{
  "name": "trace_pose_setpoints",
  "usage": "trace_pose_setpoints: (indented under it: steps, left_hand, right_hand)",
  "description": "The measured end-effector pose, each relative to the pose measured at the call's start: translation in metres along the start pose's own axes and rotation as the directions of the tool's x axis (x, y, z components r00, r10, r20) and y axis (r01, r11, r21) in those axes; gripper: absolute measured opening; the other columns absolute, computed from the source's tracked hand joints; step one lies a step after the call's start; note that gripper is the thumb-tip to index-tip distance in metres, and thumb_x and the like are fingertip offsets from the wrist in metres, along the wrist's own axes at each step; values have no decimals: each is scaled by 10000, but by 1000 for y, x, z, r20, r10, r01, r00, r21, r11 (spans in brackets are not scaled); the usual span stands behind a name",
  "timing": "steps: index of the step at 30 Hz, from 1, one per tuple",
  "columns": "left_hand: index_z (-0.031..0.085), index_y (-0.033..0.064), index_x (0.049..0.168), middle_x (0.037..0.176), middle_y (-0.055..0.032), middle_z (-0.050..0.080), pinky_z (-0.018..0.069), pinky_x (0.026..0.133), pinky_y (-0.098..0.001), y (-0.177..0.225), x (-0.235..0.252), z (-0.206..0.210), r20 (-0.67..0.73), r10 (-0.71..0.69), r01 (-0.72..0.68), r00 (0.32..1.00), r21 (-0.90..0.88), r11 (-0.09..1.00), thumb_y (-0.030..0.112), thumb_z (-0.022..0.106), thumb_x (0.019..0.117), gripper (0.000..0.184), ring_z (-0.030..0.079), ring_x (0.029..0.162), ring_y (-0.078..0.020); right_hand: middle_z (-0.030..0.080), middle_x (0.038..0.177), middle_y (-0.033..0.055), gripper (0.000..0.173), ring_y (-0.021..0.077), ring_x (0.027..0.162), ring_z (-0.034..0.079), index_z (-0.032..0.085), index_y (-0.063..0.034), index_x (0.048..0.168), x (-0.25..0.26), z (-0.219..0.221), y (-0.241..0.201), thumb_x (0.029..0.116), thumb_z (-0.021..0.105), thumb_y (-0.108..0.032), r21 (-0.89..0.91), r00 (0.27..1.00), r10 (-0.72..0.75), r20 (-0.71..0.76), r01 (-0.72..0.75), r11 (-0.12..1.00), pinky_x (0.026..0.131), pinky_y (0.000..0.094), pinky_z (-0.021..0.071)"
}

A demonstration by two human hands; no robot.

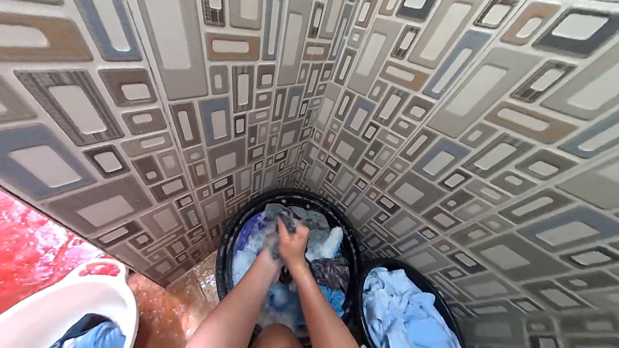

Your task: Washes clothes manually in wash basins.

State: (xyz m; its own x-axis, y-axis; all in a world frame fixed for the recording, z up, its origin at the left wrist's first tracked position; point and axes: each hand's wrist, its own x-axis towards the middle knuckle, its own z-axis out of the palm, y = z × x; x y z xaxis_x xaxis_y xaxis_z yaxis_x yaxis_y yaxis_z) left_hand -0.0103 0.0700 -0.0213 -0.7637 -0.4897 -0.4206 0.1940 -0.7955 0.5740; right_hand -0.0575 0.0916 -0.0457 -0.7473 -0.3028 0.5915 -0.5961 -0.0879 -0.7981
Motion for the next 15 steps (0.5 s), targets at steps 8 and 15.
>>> trace_pose_setpoints:
  steps: [8,15]
  left_hand:
    - [481,-67,1407,1310,-237,603,497,1025,-421,43,10,14,48,259,-235,965,598,766,367,310,1128,544,614,1184,-247]
    - [608,61,1128,936,-90,731,608,754,-412,101,-6,-11,210,28,-58,977,137,989,652,51,1035,819,718,869,-194]
  right_hand:
    - [671,1198,320,503,468,1150,649,667,100,1221,42,-98,88,1087,486,-350,-608,849,526,47,-393,690,1042,628,462]
    - [668,777,51,361,117,719,647,672,-9,887,117,-172,26,1073,525,-281,-330,679,626,383,-533,779,712,344,560]
